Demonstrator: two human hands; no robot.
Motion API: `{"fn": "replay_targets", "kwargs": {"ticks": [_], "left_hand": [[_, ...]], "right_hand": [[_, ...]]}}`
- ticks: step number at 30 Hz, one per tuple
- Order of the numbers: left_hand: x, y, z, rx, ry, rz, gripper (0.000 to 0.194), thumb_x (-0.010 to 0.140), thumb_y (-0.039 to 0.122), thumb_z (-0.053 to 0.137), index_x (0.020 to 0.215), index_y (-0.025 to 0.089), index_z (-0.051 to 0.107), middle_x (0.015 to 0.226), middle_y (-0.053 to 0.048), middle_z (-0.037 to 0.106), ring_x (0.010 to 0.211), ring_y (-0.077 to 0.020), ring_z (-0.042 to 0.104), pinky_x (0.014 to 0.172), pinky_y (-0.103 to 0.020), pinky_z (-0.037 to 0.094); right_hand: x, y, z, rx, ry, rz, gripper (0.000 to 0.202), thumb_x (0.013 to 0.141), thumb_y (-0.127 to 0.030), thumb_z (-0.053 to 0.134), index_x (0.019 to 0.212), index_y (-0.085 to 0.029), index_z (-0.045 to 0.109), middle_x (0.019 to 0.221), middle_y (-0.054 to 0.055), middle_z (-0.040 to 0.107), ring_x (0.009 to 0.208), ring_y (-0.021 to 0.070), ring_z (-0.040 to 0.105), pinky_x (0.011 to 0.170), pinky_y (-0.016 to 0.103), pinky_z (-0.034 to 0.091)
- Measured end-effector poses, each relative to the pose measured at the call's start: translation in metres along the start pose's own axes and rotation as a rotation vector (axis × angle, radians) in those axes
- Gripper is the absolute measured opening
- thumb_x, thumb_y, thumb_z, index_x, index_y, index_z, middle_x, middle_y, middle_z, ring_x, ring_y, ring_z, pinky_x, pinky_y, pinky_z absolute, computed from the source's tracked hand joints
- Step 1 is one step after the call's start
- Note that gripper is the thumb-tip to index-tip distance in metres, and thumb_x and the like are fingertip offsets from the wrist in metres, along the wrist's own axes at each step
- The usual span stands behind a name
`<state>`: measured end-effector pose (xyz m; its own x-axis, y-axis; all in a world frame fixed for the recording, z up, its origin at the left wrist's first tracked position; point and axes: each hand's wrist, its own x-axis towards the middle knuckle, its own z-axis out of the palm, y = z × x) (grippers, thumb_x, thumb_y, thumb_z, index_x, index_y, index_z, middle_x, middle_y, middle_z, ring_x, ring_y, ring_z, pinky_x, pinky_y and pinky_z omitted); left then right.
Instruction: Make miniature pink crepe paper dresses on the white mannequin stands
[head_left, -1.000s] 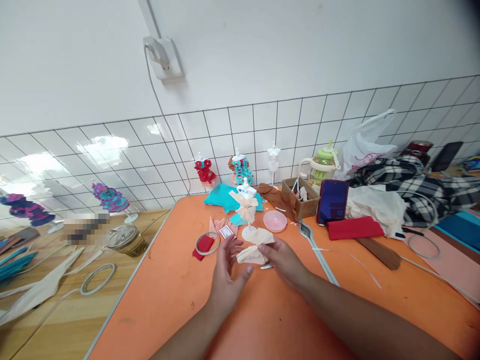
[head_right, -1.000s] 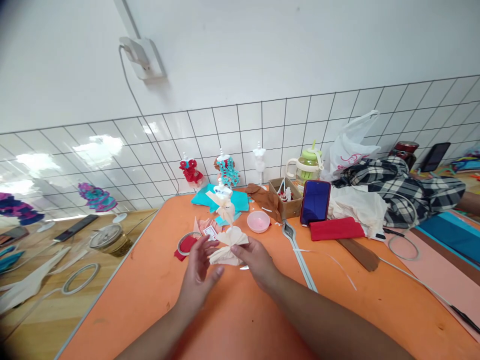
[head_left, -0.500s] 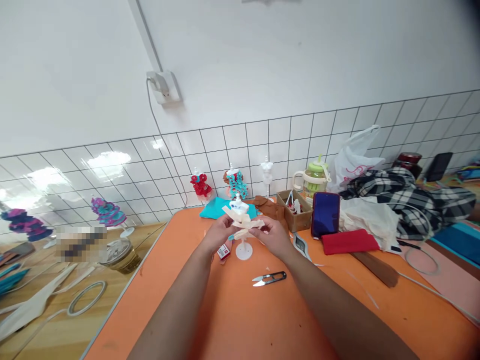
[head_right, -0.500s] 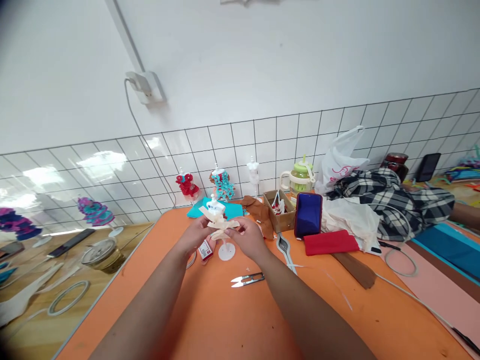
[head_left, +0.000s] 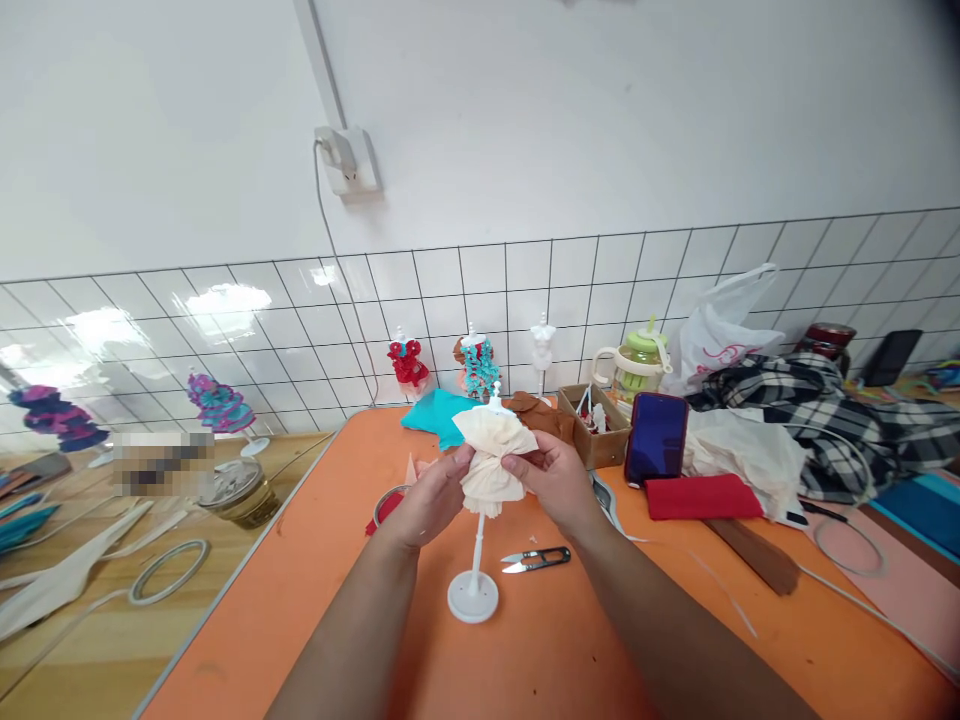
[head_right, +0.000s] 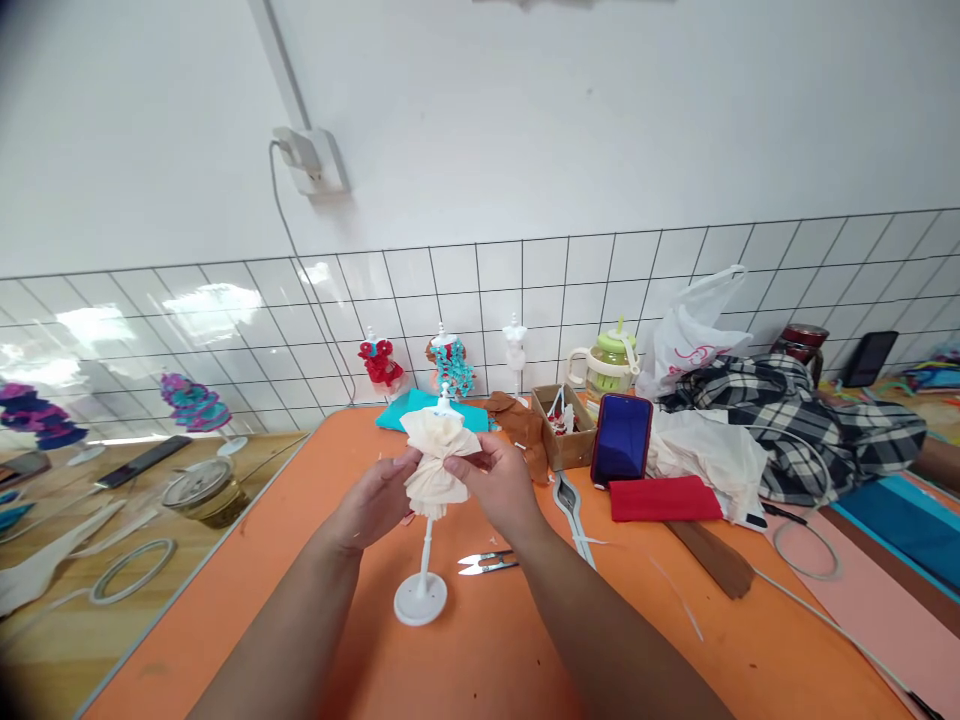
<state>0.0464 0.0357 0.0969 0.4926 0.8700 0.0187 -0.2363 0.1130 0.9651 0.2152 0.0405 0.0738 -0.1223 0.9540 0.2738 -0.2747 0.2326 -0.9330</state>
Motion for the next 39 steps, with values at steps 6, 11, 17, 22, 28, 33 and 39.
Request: {"fn": "replay_targets", "kwargs": {"ticks": [6,11,17,22,28,33,39], "left_hand": [[0.002,-0.001,0.000,-0.127,0.074,-0.051,0.048,0.086,0.054,0.046,0.117,0.020,0.061,0.065,-0.002,0.061,0.053,-0.0145,0.052,0.054,-0.026,0.039],[0.001,-0.008,0.001,-0.088,0.144,-0.075,0.042,0.085,0.045,0.057,0.117,0.019,0.060,0.076,-0.002,0.064,0.063,-0.0133,0.054,0.059,-0.023,0.039],[-0.001,-0.007,0.013,-0.099,0.146,-0.117,0.053,0.086,0.056,0.048,0.122,0.019,0.056,0.094,-0.008,0.067,0.073,-0.0175,0.058,0.063,-0.027,0.041],[-0.004,-0.001,0.016,-0.135,0.041,-0.116,0.067,0.083,0.067,0.040,0.129,0.020,0.051,0.106,-0.012,0.065,0.091,-0.0245,0.060,0.065,-0.029,0.043],[-0.007,-0.002,0.012,-0.053,0.076,-0.094,0.061,0.080,0.042,0.065,0.135,0.026,0.044,0.115,-0.009,0.063,0.100,-0.0240,0.058,0.072,-0.028,0.043],[-0.007,-0.004,0.015,-0.007,0.102,-0.088,0.065,0.077,0.031,0.070,0.137,0.029,0.043,0.119,-0.007,0.062,0.102,-0.0230,0.058,0.077,-0.029,0.043],[-0.007,-0.001,0.012,-0.036,0.105,-0.121,0.065,0.075,0.028,0.071,0.135,0.027,0.046,0.113,-0.007,0.065,0.097,-0.0227,0.060,0.074,-0.028,0.043]], "right_hand": [[-0.005,-0.008,-0.001,0.010,0.002,-0.029,0.027,0.065,-0.033,0.077,0.084,-0.018,0.066,0.081,0.003,0.069,0.075,0.0178,0.063,0.066,0.029,0.051],[-0.007,-0.012,-0.001,0.031,0.052,-0.015,0.026,0.069,-0.035,0.075,0.087,-0.019,0.066,0.083,0.002,0.070,0.072,0.0171,0.064,0.062,0.027,0.052],[0.001,-0.001,-0.003,0.019,0.044,0.038,0.032,0.066,-0.035,0.076,0.090,-0.017,0.065,0.088,0.005,0.072,0.080,0.0203,0.067,0.071,0.032,0.053],[0.002,0.003,-0.004,-0.047,0.032,0.061,0.031,0.068,-0.037,0.075,0.090,-0.017,0.065,0.085,0.006,0.072,0.078,0.0208,0.067,0.069,0.031,0.053],[0.002,0.003,-0.005,-0.066,0.052,0.072,0.033,0.068,-0.039,0.074,0.090,-0.016,0.066,0.085,0.007,0.072,0.075,0.0206,0.066,0.067,0.031,0.052],[0.002,0.006,-0.004,-0.114,0.032,0.047,0.030,0.070,-0.038,0.072,0.089,-0.016,0.065,0.083,0.006,0.071,0.073,0.0198,0.065,0.064,0.029,0.051],[0.003,0.001,-0.007,-0.205,-0.003,0.051,0.028,0.071,-0.035,0.070,0.091,-0.015,0.065,0.082,0.006,0.070,0.072,0.0192,0.064,0.063,0.029,0.051]]}}
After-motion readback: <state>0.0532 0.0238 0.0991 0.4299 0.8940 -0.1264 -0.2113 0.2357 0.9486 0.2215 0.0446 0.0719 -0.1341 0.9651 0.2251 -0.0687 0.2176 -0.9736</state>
